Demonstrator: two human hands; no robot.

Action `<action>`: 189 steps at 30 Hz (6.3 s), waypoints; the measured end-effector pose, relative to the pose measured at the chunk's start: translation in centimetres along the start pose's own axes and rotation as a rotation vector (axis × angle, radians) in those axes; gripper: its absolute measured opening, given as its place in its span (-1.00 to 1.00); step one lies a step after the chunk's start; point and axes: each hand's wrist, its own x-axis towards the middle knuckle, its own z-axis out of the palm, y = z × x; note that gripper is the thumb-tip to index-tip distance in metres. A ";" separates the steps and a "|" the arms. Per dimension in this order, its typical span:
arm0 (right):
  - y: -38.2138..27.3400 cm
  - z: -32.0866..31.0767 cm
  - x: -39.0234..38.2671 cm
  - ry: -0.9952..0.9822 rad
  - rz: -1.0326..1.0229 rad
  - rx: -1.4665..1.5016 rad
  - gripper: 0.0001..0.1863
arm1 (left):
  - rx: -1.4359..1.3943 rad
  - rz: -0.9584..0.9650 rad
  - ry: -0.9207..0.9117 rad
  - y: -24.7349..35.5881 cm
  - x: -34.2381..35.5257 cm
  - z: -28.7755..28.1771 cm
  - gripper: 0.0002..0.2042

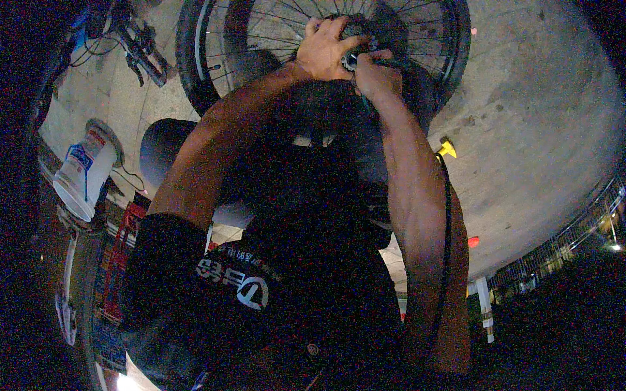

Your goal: The person works on a bicycle rear wheel, using pliers to adjust the cassette and hub area. They rotate the wheel and reposition it multiple times while manipulating the gear cluster with tools.

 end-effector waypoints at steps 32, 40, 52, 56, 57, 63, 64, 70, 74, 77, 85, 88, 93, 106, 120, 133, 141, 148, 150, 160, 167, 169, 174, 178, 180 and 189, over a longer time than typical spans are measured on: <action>-1.0 -1.6 -1.0 -0.153 0.153 -0.066 -0.50 | -0.006 0.007 0.014 -0.1 0.2 0.2 -0.16; 1.2 -0.4 0.0 0.150 -0.257 -0.078 -0.61 | 0.019 -0.013 -0.021 0.5 0.8 -0.8 -0.24; 0.4 -0.9 -0.3 0.106 -0.217 -0.050 -0.62 | 0.014 -0.036 -0.065 0.6 0.8 -0.9 -0.23; 0.7 -0.6 -0.1 0.148 -0.241 -0.072 -0.59 | 0.023 -0.027 -0.026 0.5 0.9 -0.7 -0.23; 0.1 -0.6 -0.4 0.073 -0.135 -0.102 -0.59 | 0.035 -0.021 -0.021 0.5 0.7 -0.7 -0.23; -2.8 -2.1 -2.6 -0.130 0.080 -0.071 -0.48 | 0.004 -0.016 -0.043 -0.3 0.4 -0.5 -0.16; -2.2 -1.9 -2.3 -0.070 0.010 -0.061 -0.48 | 0.008 -0.015 -0.053 -0.2 0.6 -0.5 -0.16; 0.6 -0.5 0.0 0.168 -0.280 -0.052 -0.63 | 0.044 -0.016 -0.011 0.4 0.9 -0.8 -0.21; -1.1 -1.1 -0.9 -0.083 0.027 -0.026 -0.58 | 0.026 -0.011 -0.009 -0.1 0.4 -0.4 -0.19; -2.7 -2.6 -2.7 -0.212 0.041 -0.098 -0.42 | 0.030 -0.015 -0.041 -0.1 0.4 -0.6 -0.18; -0.4 -1.7 -1.2 0.024 -0.232 -0.169 -0.48 | -0.010 -0.020 0.013 0.7 0.0 -0.9 -0.17; -0.3 -1.6 -1.4 0.102 -0.285 -0.199 -0.62 | -0.033 -0.004 0.044 0.7 -0.2 -1.2 -0.12; -0.8 -2.4 -2.9 0.157 -0.491 -0.315 -0.66 | -0.053 0.000 0.034 0.2 -0.7 -1.3 -0.01; 1.8 -2.7 0.3 0.169 -1.084 -0.235 -0.71 | -0.078 0.009 -0.057 0.1 -1.0 -2.4 0.12; -0.2 -3.9 -1.7 0.080 -0.801 -0.418 -0.69 | -0.060 -0.133 -0.152 0.8 -1.2 -2.7 0.07; 0.1 -3.9 1.3 -0.010 -0.541 -0.278 -0.66 | -0.090 -0.148 -0.167 -0.1 -0.9 -1.6 0.11; -0.4 -5.6 0.9 -0.022 -0.670 -0.342 -0.66 | -0.082 -0.097 -0.011 0.7 -0.2 -3.2 0.06; -1.5 -6.5 2.8 -0.085 -0.711 -0.325 -0.70 | -0.173 -0.260 -0.419 1.3 2.7 -7.1 0.06; -1.9 -6.9 2.8 -0.125 -0.748 -0.348 -0.71 | -0.168 -0.268 -0.420 1.5 2.7 -7.1 0.08; -1.8 -6.5 3.0 0.034 -0.763 -0.518 -0.67 | -0.150 -0.190 -0.348 0.9 2.5 -5.6 0.06; -1.3 -5.3 1.7 0.121 -0.815 -0.514 -0.65 | -0.173 -0.007 -0.133 -0.1 1.9 -3.9 -0.08; -2.3 -5.5 0.5 0.057 -0.847 -0.522 -0.62 | -0.173 -0.045 -0.033 -0.4 0.8 -2.1 0.00; -2.4 -5.6 0.0 -0.039 -0.895 -0.487 -0.66 | -0.128 -0.131 -0.066 0.8 0.0 -3.1 -0.03; 0.8 -5.2 4.1 -0.098 -1.173 -0.243 -0.71 | -0.133 -0.191 0.023 1.2 -0.1 -3.1 -0.20; 0.4 -5.4 4.2 -0.165 -1.158 -0.273 -0.66 | -0.211 -0.417 0.104 1.7 -0.3 -3.3 -0.31; 2.8 -5.3 5.7 -0.106 -1.358 -0.074 -0.56 | -1.729 -1.545 0.228 10.0 1.6 -2.7 -0.61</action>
